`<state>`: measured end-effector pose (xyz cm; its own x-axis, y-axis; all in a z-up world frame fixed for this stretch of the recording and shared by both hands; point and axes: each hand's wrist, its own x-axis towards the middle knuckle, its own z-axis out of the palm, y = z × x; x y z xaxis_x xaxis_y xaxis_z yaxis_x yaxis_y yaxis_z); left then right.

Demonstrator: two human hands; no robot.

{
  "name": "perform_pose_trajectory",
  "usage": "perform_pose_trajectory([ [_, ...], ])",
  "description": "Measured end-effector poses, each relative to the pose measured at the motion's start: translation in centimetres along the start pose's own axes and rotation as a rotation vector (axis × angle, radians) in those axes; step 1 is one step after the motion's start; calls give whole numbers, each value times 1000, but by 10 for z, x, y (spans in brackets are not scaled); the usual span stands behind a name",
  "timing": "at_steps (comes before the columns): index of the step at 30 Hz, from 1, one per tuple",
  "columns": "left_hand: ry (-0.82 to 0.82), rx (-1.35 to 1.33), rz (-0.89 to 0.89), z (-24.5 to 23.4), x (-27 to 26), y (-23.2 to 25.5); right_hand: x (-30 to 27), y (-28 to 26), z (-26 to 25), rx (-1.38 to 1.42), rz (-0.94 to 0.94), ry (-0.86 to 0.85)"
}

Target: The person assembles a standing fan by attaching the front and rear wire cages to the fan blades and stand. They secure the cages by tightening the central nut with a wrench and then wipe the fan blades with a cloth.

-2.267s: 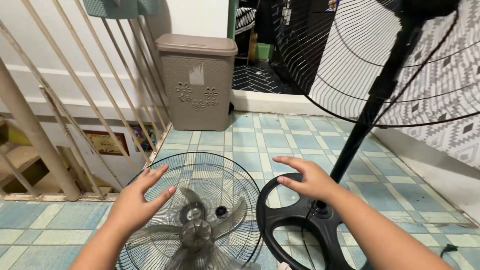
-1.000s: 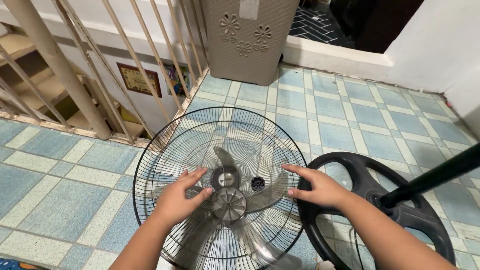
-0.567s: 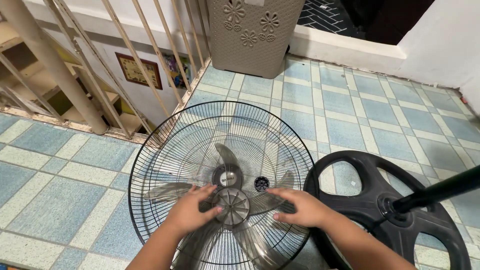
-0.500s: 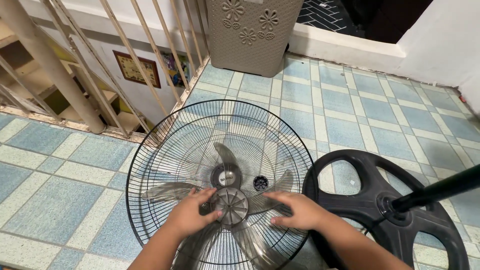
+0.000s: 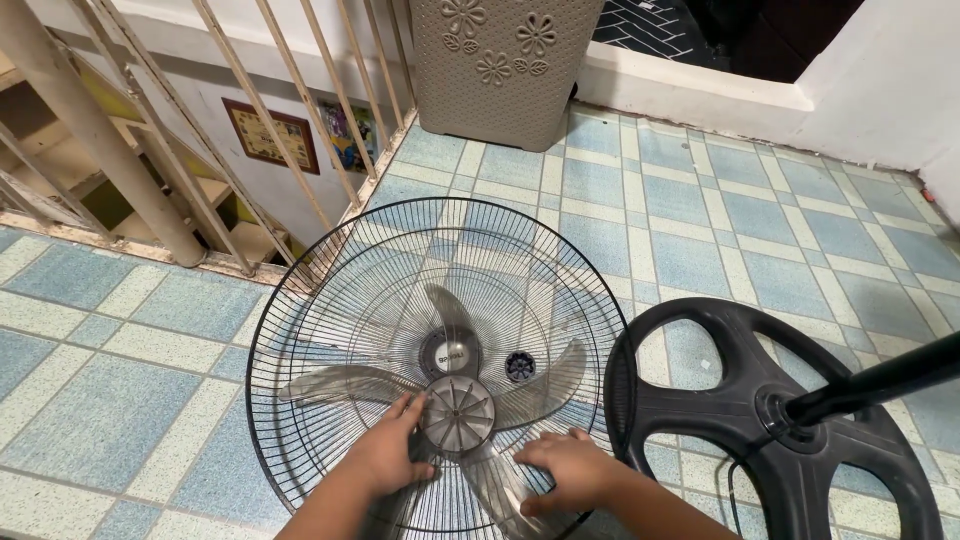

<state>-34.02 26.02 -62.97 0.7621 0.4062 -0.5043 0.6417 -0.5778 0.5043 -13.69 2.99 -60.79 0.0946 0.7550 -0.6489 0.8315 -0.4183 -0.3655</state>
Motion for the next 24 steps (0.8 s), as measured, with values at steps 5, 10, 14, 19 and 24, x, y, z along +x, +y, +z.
perform_pose_trajectory([
  [5, 59, -66, -91, -1, 1, 11, 4, 2, 10, 130, -60, 14],
  [10, -2, -85, -283, -9, 0, 30, 9, 2, 16, 287, 55, 8],
  [14, 28, -171, -303, -14, -3, 25, 7, 4, 16, 445, -50, 99],
  [19, 55, -216, -240, -8, -7, 14, 3, 11, 14, 421, -70, 183],
  [24, 79, -322, -132, -21, -7, 23, 5, 24, 1, 430, -103, 301],
])
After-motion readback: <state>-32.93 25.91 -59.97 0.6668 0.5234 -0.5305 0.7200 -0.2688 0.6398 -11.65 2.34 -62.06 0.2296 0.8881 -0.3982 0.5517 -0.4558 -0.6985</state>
